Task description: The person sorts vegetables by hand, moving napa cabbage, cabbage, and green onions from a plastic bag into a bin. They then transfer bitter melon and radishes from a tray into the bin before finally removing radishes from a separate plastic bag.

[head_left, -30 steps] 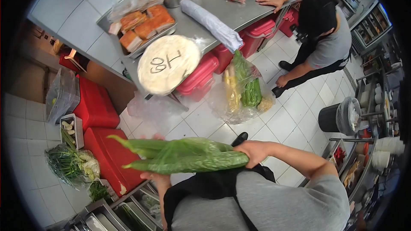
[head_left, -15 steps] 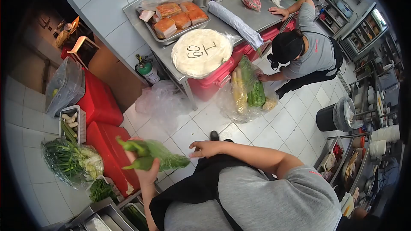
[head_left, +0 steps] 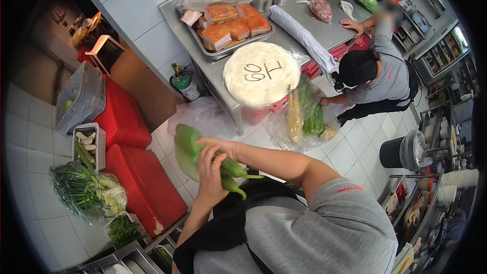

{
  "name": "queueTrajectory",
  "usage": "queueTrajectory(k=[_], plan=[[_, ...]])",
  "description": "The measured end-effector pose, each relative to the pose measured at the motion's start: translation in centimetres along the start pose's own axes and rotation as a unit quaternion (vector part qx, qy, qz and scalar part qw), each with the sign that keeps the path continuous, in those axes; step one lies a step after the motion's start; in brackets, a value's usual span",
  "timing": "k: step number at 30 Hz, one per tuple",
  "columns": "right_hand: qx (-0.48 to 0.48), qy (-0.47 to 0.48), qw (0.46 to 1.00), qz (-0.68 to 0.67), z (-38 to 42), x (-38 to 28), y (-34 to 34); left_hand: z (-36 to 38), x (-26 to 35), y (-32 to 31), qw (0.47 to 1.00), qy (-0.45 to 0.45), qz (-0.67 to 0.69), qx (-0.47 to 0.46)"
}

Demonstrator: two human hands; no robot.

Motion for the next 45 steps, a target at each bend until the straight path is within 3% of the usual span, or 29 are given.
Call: queueTrajectory(k=[1, 3, 4, 5, 6, 8, 9, 11, 13, 14, 18, 20, 23, 26, 29, 33, 36, 39, 45], plan=[[0.030, 0.114, 0.987, 0.113, 0.6, -2.4, 0.7, -0.4, 0.5, -0.3, 0.999, 0.005, -0.017, -0.029], [0.048, 0.082, 0.987, 0.131, 0.9, -2.8, 1.2, -0.3, 0.7, -1.9, 0.993, 0.028, -0.043, -0.109], [0.037, -0.067, 0.996, 0.038, 0.8, -0.5, 1.1, -0.1, 1.2, -2.3, 0.987, 0.018, -0.026, -0.160], [0.023, -0.098, 0.994, 0.051, 0.9, -0.2, 0.8, 0.3, 1.2, -2.5, 0.977, 0.013, -0.010, -0.212], [0.067, -0.067, 0.988, 0.126, 1.3, -1.0, 1.0, 0.8, 1.5, -1.7, 0.974, -0.004, 0.046, -0.221], [0.126, -0.048, 0.984, 0.117, 3.5, -1.7, -0.6, 1.6, 1.9, 2.4, 0.952, -0.032, 0.231, -0.195], [0.078, -0.076, 0.990, 0.090, 3.8, -0.8, -0.5, 2.4, 0.3, 5.1, 0.958, -0.014, 0.259, -0.125], [0.005, -0.097, 0.992, 0.080, 3.8, 0.7, -1.6, 5.1, -4.7, 11.1, 0.996, 0.027, 0.085, 0.030], [-0.041, -0.075, 0.989, 0.117, 4.7, 1.4, -3.8, 8.0, -10.6, 15.9, 0.970, 0.173, 0.027, 0.170], [-0.049, -0.079, 0.983, 0.158, 4.8, 1.9, -4.3, 8.5, -12.3, 17.0, 0.962, 0.186, 0.027, 0.199], [-0.010, -0.093, 0.955, 0.281, 5.8, 4.4, -5.4, 7.0, -13.6, 15.2, 0.975, 0.206, -0.081, -0.009], [-0.021, -0.051, 0.959, 0.280, 5.8, 4.6, -6.6, 7.4, -14.8, 14.2, 0.972, 0.213, -0.090, -0.048], [-0.023, -0.057, 0.931, 0.360, 6.0, 4.4, -7.2, 9.0, -17.2, 12.9, 0.959, 0.267, 0.093, 0.019], [-0.024, -0.008, 0.902, 0.431, 5.5, 3.9, -6.8, 9.7, -19.0, 11.8, 0.955, 0.291, 0.047, 0.030], [-0.014, 0.003, 0.907, 0.420, 5.8, 3.5, -6.8, 7.8, -17.7, 12.2, 0.959, 0.279, 0.041, 0.020], [-0.003, 0.012, 0.895, 0.446, 6.1, 2.8, -6.9, 7.3, -19.5, 13.4, 0.963, 0.254, -0.006, 0.094], [-0.013, 0.017, 0.898, 0.440, 5.8, 2.8, -6.5, 7.2, -19.2, 13.6, 0.958, 0.273, -0.087, 0.018], [-0.021, 0.002, 0.902, 0.431, 5.3, 3.2, -5.4, 7.2, -17.9, 13.7, 0.960, 0.193, -0.200, 0.025], [-0.006, -0.050, 0.971, 0.236, 5.1, 1.8, -7.0, 6.1, -16.2, 15.6, 0.968, 0.229, -0.007, 0.103]])
Point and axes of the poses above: each hand's wrist, its own z-axis away from the middle knuckle, its own y-axis out of the back of the hand, x = y × z, the point moved 10 cm from there along -z, towards the middle knuckle, and after that the axes turned 3 degrees about -x, right-handed, at the moved point
